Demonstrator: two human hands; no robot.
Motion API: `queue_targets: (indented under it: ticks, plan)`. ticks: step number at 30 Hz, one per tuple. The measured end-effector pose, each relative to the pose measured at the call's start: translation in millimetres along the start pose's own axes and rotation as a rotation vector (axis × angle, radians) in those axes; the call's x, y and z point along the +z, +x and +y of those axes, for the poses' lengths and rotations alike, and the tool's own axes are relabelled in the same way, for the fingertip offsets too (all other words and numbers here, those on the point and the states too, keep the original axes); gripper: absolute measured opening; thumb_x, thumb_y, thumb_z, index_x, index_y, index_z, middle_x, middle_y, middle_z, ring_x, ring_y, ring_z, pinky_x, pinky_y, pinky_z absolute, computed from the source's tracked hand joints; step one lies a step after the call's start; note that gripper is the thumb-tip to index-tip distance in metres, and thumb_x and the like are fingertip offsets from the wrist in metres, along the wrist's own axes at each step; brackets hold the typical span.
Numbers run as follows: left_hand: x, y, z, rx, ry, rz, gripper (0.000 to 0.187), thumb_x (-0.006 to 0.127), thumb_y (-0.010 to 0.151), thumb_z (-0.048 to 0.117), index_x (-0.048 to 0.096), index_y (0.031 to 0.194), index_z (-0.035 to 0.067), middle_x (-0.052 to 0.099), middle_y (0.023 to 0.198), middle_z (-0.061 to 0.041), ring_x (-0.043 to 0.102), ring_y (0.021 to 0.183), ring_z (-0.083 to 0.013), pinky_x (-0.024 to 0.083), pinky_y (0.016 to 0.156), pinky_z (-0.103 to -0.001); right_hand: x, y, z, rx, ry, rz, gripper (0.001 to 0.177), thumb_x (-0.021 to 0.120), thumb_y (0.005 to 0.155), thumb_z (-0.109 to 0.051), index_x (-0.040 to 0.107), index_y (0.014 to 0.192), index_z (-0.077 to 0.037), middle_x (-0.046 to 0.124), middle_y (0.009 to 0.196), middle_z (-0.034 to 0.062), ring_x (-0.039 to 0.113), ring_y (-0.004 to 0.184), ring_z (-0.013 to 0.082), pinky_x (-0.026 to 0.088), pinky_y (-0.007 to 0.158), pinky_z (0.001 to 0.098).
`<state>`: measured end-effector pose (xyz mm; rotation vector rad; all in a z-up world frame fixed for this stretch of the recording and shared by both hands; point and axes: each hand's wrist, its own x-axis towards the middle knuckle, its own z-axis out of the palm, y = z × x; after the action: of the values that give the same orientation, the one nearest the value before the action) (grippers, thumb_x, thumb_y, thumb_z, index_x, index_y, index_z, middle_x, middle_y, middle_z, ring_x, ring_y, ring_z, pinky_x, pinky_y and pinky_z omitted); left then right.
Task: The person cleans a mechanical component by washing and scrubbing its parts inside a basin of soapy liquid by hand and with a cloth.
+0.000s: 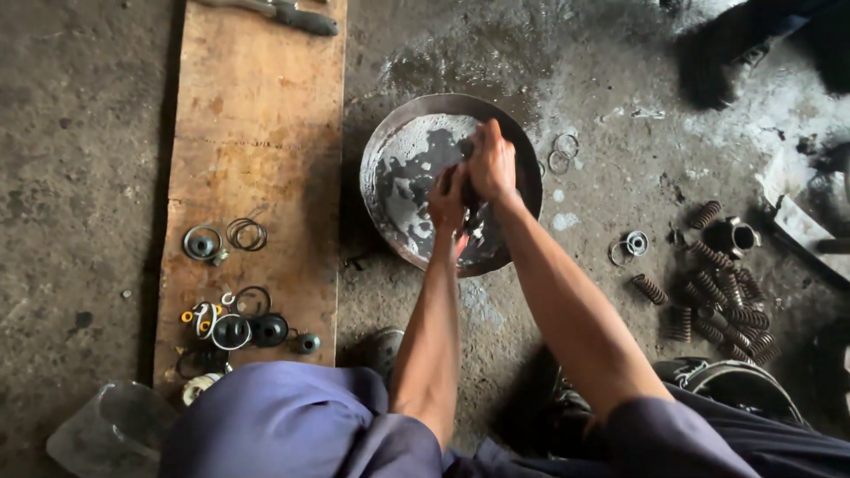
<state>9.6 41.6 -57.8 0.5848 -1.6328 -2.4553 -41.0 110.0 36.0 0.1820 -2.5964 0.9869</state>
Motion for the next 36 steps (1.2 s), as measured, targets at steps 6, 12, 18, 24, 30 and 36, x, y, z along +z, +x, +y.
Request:
queue_targets:
  ticks: [6,12,18,24,30,36]
  plan:
    - [-2,-16,26,-0.111,-0.196,0.07,0.049,0.072,0.093,0.042,0.074,0.121,0.003,0.075,0.115,-0.009,0.067,0.101,-0.0187,0.053,0.089,-0.031,-29,-36,-41,0.095,0.062,-0.116,0.014,0.061,0.1,-0.015,0.056,0.1,-0.001,0.07,0.091,0.024,0.069,0.091,0.0462,0.054,0.069,0.0507]
    - [-22,1,20,-0.164,-0.2,0.111,0.047,0.067,0.096,0.04,0.072,0.123,0.002,0.074,0.116,-0.01,0.067,0.1,-0.0186,0.053,0.087,-0.032,-56,-71,-74,-0.032,0.119,-0.171,0.017,0.063,0.094,-0.01,0.061,0.109,-0.002,0.069,0.091,0.0266,0.069,0.092,0.0465,0.056,0.068,0.0487]
    - [-9,9,-21,0.088,0.127,-0.066,0.05,0.06,0.104,0.038,0.065,0.136,-0.001,0.065,0.135,-0.014,0.061,0.123,-0.0219,0.047,0.103,-0.031,-16,2,-9,-0.008,0.144,-0.023,0.013,0.061,0.1,-0.012,0.054,0.103,-0.001,0.074,0.093,0.0221,0.072,0.091,0.0446,0.056,0.074,0.05]
    - [-5,-10,2,0.016,-0.239,-0.251,0.052,0.058,0.1,0.038,0.066,0.135,0.001,0.067,0.129,-0.012,0.066,0.112,-0.0201,0.056,0.09,-0.03,6,7,27,0.074,-0.012,0.087,0.019,0.07,0.095,-0.019,0.061,0.099,-0.003,0.074,0.091,0.025,0.068,0.089,0.05,0.052,0.076,0.0556]
    - [-39,-10,19,-0.292,-0.479,-0.33,0.059,0.059,0.098,0.056,0.068,0.119,0.001,0.071,0.09,-0.017,0.069,0.063,-0.023,0.052,0.041,-0.03,-13,1,57,0.387,-0.075,0.069,0.022,0.063,0.102,-0.024,0.06,0.111,-0.005,0.072,0.099,0.0243,0.067,0.099,0.0474,0.052,0.085,0.0534]
    - [-51,4,42,-0.299,-0.652,-0.319,0.064,0.057,0.095,0.059,0.062,0.119,0.0,0.071,0.09,-0.016,0.074,0.071,-0.0256,0.053,0.041,-0.032,-23,-51,62,-0.244,-0.442,0.009,0.063,0.07,0.079,-0.024,0.053,0.137,-0.006,0.056,0.133,0.0313,0.064,0.106,0.0558,0.05,0.081,0.0597]
